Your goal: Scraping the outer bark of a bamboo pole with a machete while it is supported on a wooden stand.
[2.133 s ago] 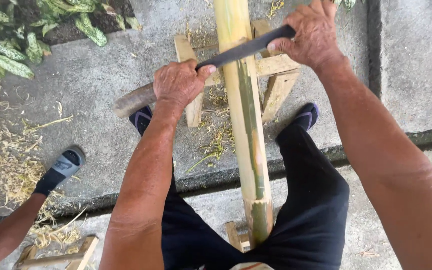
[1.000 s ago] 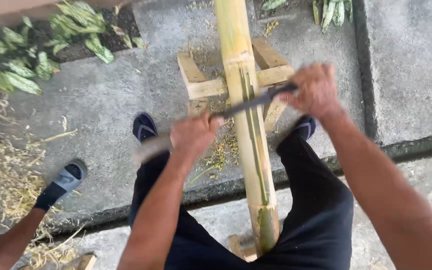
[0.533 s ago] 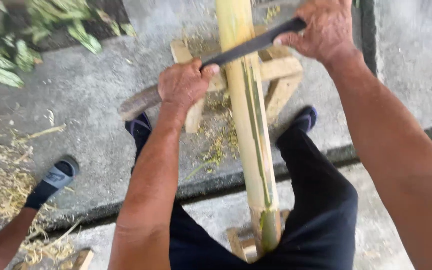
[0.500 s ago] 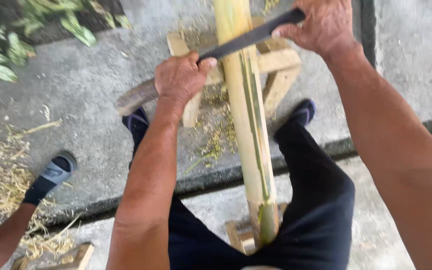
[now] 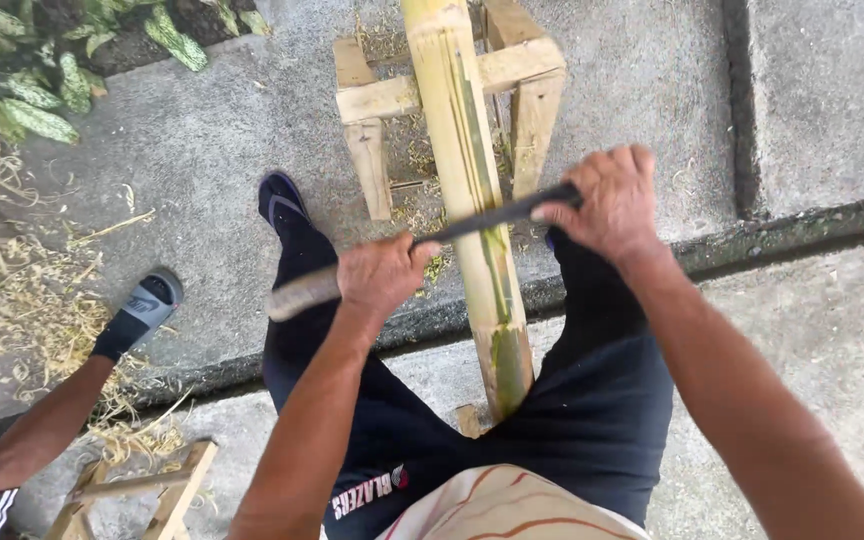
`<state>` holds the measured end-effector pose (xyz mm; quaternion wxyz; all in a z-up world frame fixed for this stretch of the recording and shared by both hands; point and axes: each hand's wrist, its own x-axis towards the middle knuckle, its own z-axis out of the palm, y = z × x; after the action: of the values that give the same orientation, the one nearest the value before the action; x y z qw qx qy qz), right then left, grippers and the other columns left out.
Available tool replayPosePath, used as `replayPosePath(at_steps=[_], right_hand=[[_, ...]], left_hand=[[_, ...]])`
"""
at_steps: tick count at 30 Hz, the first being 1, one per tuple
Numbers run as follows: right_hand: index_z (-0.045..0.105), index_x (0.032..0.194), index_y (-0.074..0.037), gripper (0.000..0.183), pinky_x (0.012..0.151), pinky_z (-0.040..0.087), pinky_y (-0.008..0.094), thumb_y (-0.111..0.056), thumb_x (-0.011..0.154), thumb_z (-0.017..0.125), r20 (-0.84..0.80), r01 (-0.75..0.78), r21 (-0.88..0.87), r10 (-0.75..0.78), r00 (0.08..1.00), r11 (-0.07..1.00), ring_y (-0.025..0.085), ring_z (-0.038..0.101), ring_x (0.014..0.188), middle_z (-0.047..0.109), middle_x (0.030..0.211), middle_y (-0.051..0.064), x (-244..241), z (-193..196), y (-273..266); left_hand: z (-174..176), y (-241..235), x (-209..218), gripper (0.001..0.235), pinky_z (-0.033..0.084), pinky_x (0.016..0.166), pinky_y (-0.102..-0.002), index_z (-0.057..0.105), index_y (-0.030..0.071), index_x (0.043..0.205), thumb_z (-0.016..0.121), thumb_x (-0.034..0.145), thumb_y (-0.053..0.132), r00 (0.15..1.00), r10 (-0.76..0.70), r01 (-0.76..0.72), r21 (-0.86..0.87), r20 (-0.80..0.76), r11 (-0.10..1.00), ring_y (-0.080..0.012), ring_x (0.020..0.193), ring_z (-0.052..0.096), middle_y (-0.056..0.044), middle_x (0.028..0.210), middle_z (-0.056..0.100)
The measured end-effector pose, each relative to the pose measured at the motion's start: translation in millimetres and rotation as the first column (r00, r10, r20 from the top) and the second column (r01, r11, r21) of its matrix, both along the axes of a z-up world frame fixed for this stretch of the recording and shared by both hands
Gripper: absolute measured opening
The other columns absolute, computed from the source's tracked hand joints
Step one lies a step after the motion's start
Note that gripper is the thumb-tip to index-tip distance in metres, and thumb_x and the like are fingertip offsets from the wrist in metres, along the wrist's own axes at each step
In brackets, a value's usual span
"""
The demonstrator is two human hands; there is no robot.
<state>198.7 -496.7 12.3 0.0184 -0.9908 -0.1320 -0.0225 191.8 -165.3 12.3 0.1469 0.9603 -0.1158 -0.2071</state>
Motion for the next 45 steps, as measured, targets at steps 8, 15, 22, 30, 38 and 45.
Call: replayPosePath(at_steps=[8, 15, 22, 30, 38, 45], right_hand=[[0.075, 0.094, -0.015, 0.066, 0.104, 0.038, 0.046, -0.078, 0.077, 0.064, -0.053, 0.034, 0.225, -0.023, 0.998, 0.974, 0.024, 0.06, 0.099, 0.068, 0.094, 0.002, -107.8, -7.7, -1.2], [0.077, 0.091, -0.02, 0.077, 0.101, 0.035, 0.046, -0.091, 0.085, 0.045, -0.08, -0.003, -0.023, 0.001, 0.997, 1.0, 0.022, 0.054, 0.095, 0.067, 0.091, 0.001, 82.2, -27.9, -4.2], [0.078, 0.098, -0.019, 0.073, 0.107, 0.031, 0.048, -0.086, 0.093, 0.05, 0.082, -0.049, -0.065, 0.054, 0.995, 0.997, 0.026, 0.054, 0.111, 0.067, 0.098, 0.004, 220.2, -49.0, -5.7], [0.077, 0.102, -0.012, 0.071, 0.117, 0.026, 0.052, -0.08, 0.088, 0.06, 0.15, -0.124, 0.013, 0.12, 0.981, 0.992, 0.028, 0.055, 0.124, 0.067, 0.098, 0.006, 165.8, -33.1, -10.8], [0.076, 0.098, -0.014, 0.079, 0.109, 0.034, 0.048, -0.088, 0.085, 0.052, -0.034, 0.019, 0.052, -0.017, 0.999, 0.998, 0.026, 0.056, 0.1, 0.066, 0.095, 0.006, -17.2, -17.0, -7.4], [0.076, 0.095, -0.013, 0.065, 0.11, 0.036, 0.047, -0.075, 0.081, 0.063, 0.017, 0.035, 0.109, -0.037, 0.999, 0.993, 0.028, 0.058, 0.102, 0.067, 0.095, 0.004, -124.4, 5.7, -0.1]], left_hand=[[4.6, 6.2, -91.0, 0.062, 0.057, 0.073, -0.049, 0.07, 0.014, 0.086, 0.045, 0.093, 0.071, 0.983, -0.051, 0.048, -0.019, -0.176, 0.999, -0.0333, 0.073, 0.074, -0.011, 0.074, 0.074], [26.1, 1.1, 92.9, 0.063, 0.054, 0.078, -0.05, 0.067, 0.016, 0.1, 0.034, 0.1, 0.069, 0.937, 0.013, 0.024, 0.103, -0.348, 0.994, -0.0249, 0.08, 0.072, -0.009, 0.082, 0.071], [-5.0, 13.1, 207.6, 0.059, 0.051, 0.082, -0.05, 0.073, 0.018, 0.103, 0.046, 0.098, 0.071, 0.998, 0.058, -0.06, 0.06, 0.031, 0.996, -0.0276, 0.083, 0.07, -0.008, 0.08, 0.072], [-3.8, 4.4, 151.2, 0.06, 0.053, 0.078, -0.051, 0.071, 0.015, 0.099, 0.043, 0.103, 0.068, 0.997, 0.048, -0.047, 0.013, -0.056, 0.999, -0.0281, 0.076, 0.071, -0.012, 0.074, 0.071], [6.6, 0.4, -4.8, 0.062, 0.056, 0.066, -0.05, 0.069, 0.013, 0.085, 0.043, 0.101, 0.066, 0.99, -0.052, 0.056, 0.025, -0.13, 0.998, -0.0304, 0.062, 0.071, -0.01, 0.064, 0.069], [13.9, -3.6, -111.9, 0.056, 0.055, 0.066, -0.05, 0.067, 0.014, 0.077, 0.05, 0.094, 0.064, 0.999, -0.049, 0.048, -0.021, -0.014, 0.999, -0.035, 0.063, 0.071, -0.01, 0.063, 0.069]])
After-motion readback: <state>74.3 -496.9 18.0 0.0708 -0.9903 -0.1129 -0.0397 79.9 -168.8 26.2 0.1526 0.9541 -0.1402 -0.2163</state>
